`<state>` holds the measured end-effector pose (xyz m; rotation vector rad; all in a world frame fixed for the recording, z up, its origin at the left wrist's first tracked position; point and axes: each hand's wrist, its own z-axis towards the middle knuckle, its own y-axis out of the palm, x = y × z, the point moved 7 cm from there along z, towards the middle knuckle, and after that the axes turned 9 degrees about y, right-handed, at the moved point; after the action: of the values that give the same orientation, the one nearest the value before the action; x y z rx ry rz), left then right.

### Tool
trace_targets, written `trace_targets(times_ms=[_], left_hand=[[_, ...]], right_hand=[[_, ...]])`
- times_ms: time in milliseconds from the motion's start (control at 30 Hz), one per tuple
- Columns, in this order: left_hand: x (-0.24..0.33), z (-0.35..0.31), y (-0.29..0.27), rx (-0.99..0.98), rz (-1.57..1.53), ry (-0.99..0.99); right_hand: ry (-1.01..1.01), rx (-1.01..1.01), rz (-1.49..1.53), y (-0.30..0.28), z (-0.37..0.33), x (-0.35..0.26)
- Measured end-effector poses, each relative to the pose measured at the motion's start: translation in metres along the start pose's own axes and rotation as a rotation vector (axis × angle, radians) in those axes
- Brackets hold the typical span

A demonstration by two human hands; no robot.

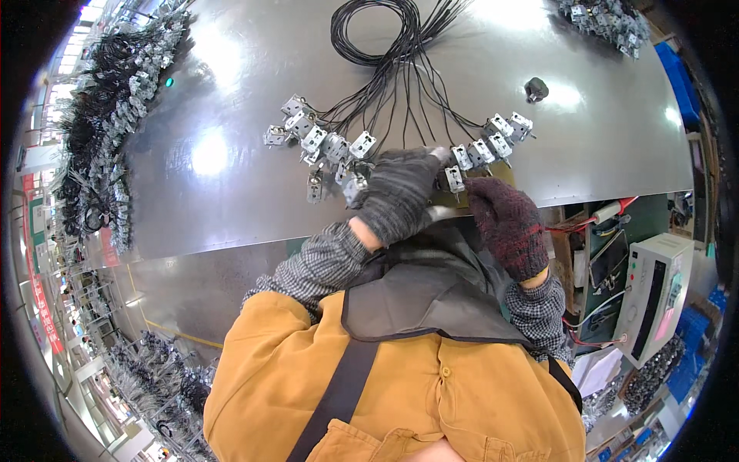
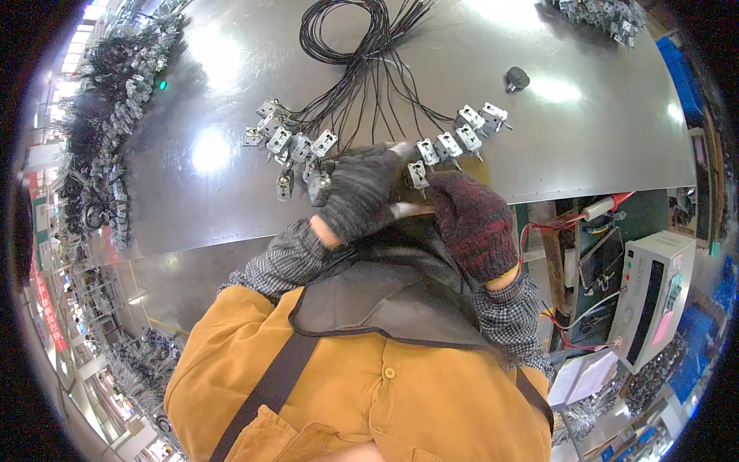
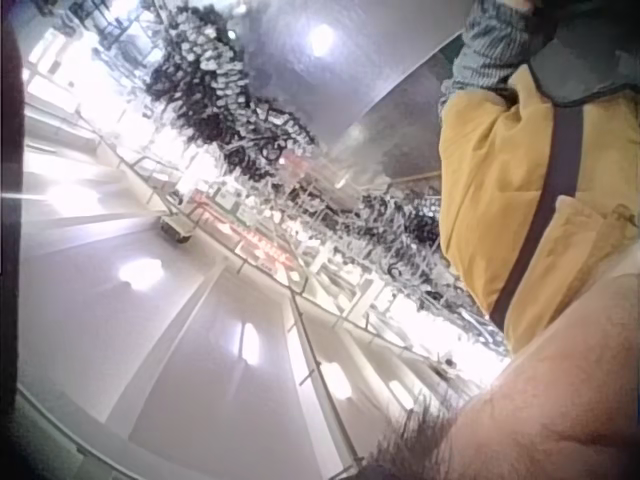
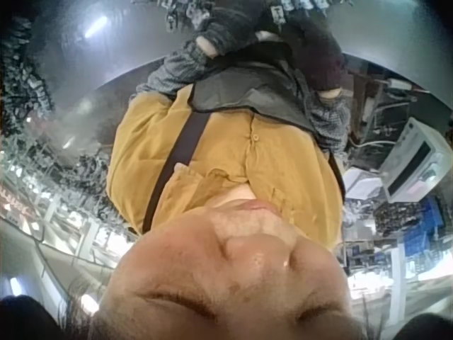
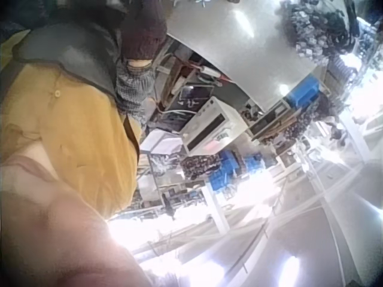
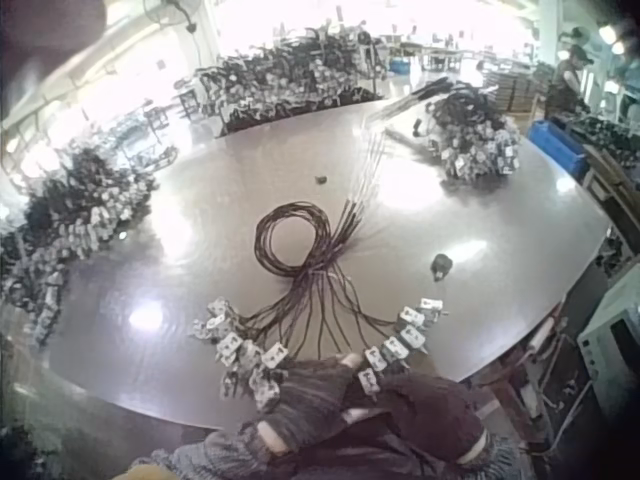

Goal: Connect individual wires from a large bundle into specific electrical components on an assembly board.

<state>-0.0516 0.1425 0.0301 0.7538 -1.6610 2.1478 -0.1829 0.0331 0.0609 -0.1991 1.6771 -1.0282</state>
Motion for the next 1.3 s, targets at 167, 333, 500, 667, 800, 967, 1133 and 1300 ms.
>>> trace_targets(times_ms=[167,333,500,667,800,967,1133,1300], left_hand=[[-0.02,-0.023,0.007,-0.157,0.294,-0.033],[-0.02,-0.018,-0.001,-0.083,0.149,0.056],[-0.035,-0.002,0.005,0.026,-0.21,-0.156],[-0.03,0.008,0.013,0.039,-0.143,-0.07],[-0.015,0.01,0.009,0.037,-0.031,0.052],[-0.016,0.012,0.01,-0.007,0.001,-0.034],[-0.019,0.015,0.017,-0.039,0.038,-0.038],[-0.021,0.016,0.022,0.007,0.089,0.008]], right_hand=[[0.019,-0.213,0.428,0.033,-0.008,0.012],[-0.033,-0.115,-0.036,0.037,-0.011,0.022],[0.015,0.03,-0.093,0.016,0.004,0.043],[0.045,0.055,-0.084,0.012,0.008,0.035],[0.004,0.019,0.044,0.005,0.008,0.007],[-0.065,0.026,-0.055,0.0,0.008,-0.018],[-0.106,0.005,-0.226,0.008,0.006,-0.017],[-0.078,-0.021,-0.322,0.013,0.014,-0.018]])
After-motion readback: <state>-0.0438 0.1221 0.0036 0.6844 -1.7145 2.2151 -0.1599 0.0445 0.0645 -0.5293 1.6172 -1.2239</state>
